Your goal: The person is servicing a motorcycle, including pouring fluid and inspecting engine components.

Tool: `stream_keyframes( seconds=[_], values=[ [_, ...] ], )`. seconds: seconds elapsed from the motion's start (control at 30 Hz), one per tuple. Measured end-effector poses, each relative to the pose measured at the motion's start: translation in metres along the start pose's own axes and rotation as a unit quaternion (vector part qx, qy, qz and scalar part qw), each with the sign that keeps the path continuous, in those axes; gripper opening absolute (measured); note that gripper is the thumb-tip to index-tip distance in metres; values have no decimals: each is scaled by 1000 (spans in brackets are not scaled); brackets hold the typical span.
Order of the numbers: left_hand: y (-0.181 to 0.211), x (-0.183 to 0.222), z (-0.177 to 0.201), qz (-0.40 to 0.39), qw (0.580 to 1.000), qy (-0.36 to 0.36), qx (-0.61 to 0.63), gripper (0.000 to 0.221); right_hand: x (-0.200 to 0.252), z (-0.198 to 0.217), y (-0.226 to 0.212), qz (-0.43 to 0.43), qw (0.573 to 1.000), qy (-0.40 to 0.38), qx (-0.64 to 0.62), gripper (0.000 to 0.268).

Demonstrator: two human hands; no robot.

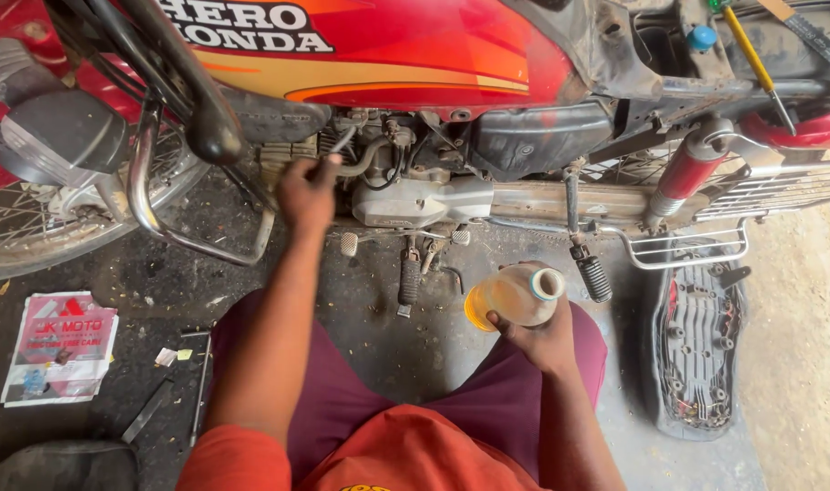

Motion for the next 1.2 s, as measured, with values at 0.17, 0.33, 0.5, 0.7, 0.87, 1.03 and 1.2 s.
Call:
stream_keyframes(
  seconds=[0.17,0.33,0.5,0.7,0.87,1.03,1.2],
  values=[
    [38,-20,75,115,981,-159,-15,42,-2,-9,12,-14,1000,-3,11,79],
    [69,-6,82,-51,941,-78,-325,30,-6,-18,15,-24,1000,-13,-2,79],
    [107,25,59,-249,911,141,-296,21,-6,-24,17,-37,999,-14,13,79],
    [111,21,11,67,971,-159,168,40,-5,-28,26,-42,998,-14,36,79],
    [103,7,-3,191,914,-106,343,38,-4,-24,26,-52,997,-19,57,78],
    [97,-4,-4,-88,992,53,67,18,-7,-22,24,-42,995,-28,88,79],
    [128,0,22,-359,893,173,-210,24,-10,-25,25,-48,993,-25,106,80]
  ],
)
Point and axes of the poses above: each hand's wrist, its own x-axis away from the middle knuckle, its own z-axis out of the back of the hand, y = z × x, the point moved 4 cm from there along -x, towards the middle knuckle, and after that the axes turned 11 degrees about -x, right-handed, at the moved point
